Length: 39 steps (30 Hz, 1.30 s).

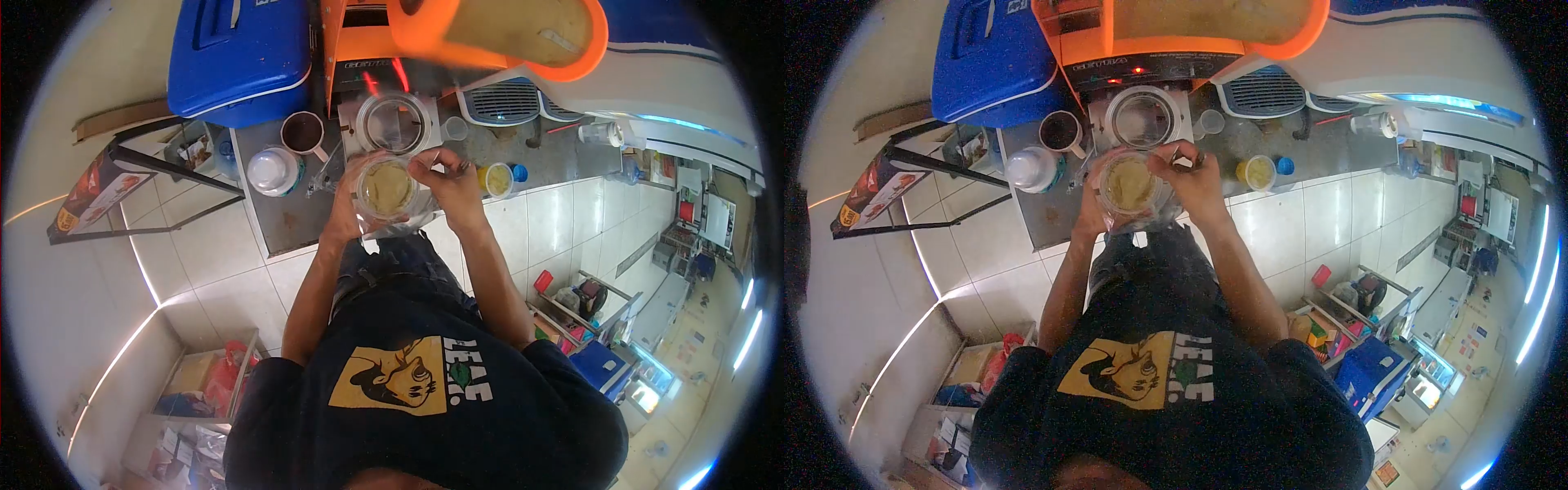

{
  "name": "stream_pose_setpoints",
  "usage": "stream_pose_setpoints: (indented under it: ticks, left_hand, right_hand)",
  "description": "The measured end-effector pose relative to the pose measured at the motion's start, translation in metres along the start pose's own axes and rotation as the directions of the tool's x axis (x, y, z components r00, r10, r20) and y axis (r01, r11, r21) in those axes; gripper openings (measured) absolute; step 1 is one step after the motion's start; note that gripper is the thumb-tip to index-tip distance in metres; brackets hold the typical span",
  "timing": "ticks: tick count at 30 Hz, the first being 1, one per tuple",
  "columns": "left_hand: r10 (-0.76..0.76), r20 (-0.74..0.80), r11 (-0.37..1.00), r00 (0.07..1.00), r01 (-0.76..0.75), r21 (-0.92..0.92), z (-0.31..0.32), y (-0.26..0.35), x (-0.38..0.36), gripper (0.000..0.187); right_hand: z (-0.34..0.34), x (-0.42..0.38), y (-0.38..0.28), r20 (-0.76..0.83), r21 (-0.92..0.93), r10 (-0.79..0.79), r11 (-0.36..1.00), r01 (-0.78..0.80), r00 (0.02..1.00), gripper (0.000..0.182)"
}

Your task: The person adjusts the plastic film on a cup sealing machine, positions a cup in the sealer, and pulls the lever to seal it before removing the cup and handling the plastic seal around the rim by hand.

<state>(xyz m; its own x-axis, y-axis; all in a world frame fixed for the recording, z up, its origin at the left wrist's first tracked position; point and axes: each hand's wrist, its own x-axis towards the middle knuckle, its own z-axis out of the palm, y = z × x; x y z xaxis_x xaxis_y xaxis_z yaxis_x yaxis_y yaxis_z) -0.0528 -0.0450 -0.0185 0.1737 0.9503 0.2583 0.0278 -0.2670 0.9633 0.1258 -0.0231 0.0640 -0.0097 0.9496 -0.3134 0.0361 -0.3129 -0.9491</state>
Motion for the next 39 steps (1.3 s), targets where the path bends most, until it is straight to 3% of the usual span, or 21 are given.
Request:
stream_pose_setpoints:
  ticks: [1, 4, 7, 8, 10, 13, 15, 19, 21, 23, 28, 32, 34, 36, 37, 39]
  left_hand:
    - [0.005, -0.001, 1.0, 1.0, -0.005, 0.003, 0.001, -0.006, -0.003, 0.087]
    - [-0.068, 0.036, 0.974, 0.997, 0.074, -0.213, 0.005, -0.015, -0.007, 0.096]
    - [-0.077, -0.074, 0.976, 0.994, 0.06, -0.208, 0.009, -0.009, -0.007, 0.101]
    - [-0.113, -0.091, 0.966, 0.989, 0.088, -0.245, 0.01, -0.005, -0.006, 0.101]
    - [-0.147, -0.11, 0.953, 0.983, 0.111, -0.283, 0.011, -0.006, -0.007, 0.101]
    - [-0.153, -0.111, 0.935, 0.982, 0.107, -0.338, 0.013, -0.011, -0.01, 0.098]
    - [-0.058, -0.133, 0.98, 0.989, 0.031, -0.197, 0.014, -0.009, -0.009, 0.093]
    - [0.037, -0.227, 0.991, 0.973, -0.066, -0.12, 0.015, -0.002, -0.006, 0.086]
    - [0.254, -0.223, 0.965, 0.941, -0.232, 0.12, 0.012, 0.003, -0.001, 0.083]
    - [0.273, -0.214, 0.959, 0.938, -0.247, 0.141, 0.012, -0.002, -0.001, 0.082]
    - [0.298, -0.196, 0.95, 0.934, -0.27, 0.158, 0.01, -0.001, 0.0, 0.08]
    - [0.235, -0.205, 0.968, 0.95, -0.21, 0.136, 0.014, -0.005, -0.006, 0.081]
    - [0.213, -0.205, 0.974, 0.955, -0.19, 0.126, 0.02, -0.015, -0.013, 0.083]
    - [0.155, -0.242, 0.979, 0.958, -0.181, -0.091, 0.024, -0.021, -0.014, 0.086]
    - [0.154, -0.24, 0.979, 0.959, -0.18, -0.091, 0.024, -0.021, -0.014, 0.086]
    - [0.235, -0.214, 0.971, 0.948, -0.216, 0.105, 0.024, -0.019, -0.012, 0.087]
  right_hand:
    - [-0.001, -0.002, -0.005, -0.014, -0.002, 0.03, 1.0, -0.03, 0.999, 0.01]
    - [-0.006, -0.006, -0.014, 0.038, -0.078, 0.063, 0.995, -0.06, 0.997, 0.009]
    - [-0.012, -0.01, -0.018, 0.079, -0.087, 0.19, 0.979, -0.183, 0.979, 0.01]
    - [-0.013, -0.013, -0.015, 0.078, -0.09, 0.189, 0.979, -0.182, 0.979, 0.01]
    - [-0.017, -0.015, -0.004, 0.123, -0.153, 0.054, 0.988, -0.035, 0.991, 0.012]
    - [-0.019, -0.022, 0.005, 0.123, -0.127, 0.03, 0.992, -0.014, 0.992, 0.013]
    - [-0.018, -0.023, 0.01, 0.104, -0.116, 0.004, 0.993, 0.008, 0.995, 0.012]
    - [-0.018, -0.023, 0.022, 0.059, -0.144, -0.124, 0.981, 0.132, 0.99, 0.012]
    - [-0.017, -0.027, 0.014, 0.036, -0.238, -0.141, 0.96, 0.145, 0.989, 0.011]
    - [-0.017, -0.029, 0.015, 0.016, -0.329, -0.16, 0.931, 0.157, 0.987, 0.012]
    - [-0.021, -0.031, 0.041, -0.071, -0.149, -0.133, 0.981, 0.121, 0.989, 0.009]
    - [-0.02, -0.036, 0.04, -0.056, -0.045, -0.095, 0.995, 0.092, 0.994, 0.009]
    - [-0.021, -0.038, 0.035, -0.002, 0.092, -0.039, 0.995, 0.039, 0.999, 0.01]
    - [-0.023, -0.039, 0.037, 0.014, 0.115, -0.015, 0.993, 0.014, 1.0, 0.009]
    - [-0.024, -0.039, 0.037, 0.034, 0.135, 0.006, 0.991, -0.01, 0.999, 0.008]
    - [-0.019, -0.039, 0.033, -0.006, 0.057, -0.016, 0.998, 0.016, 1.0, 0.008]
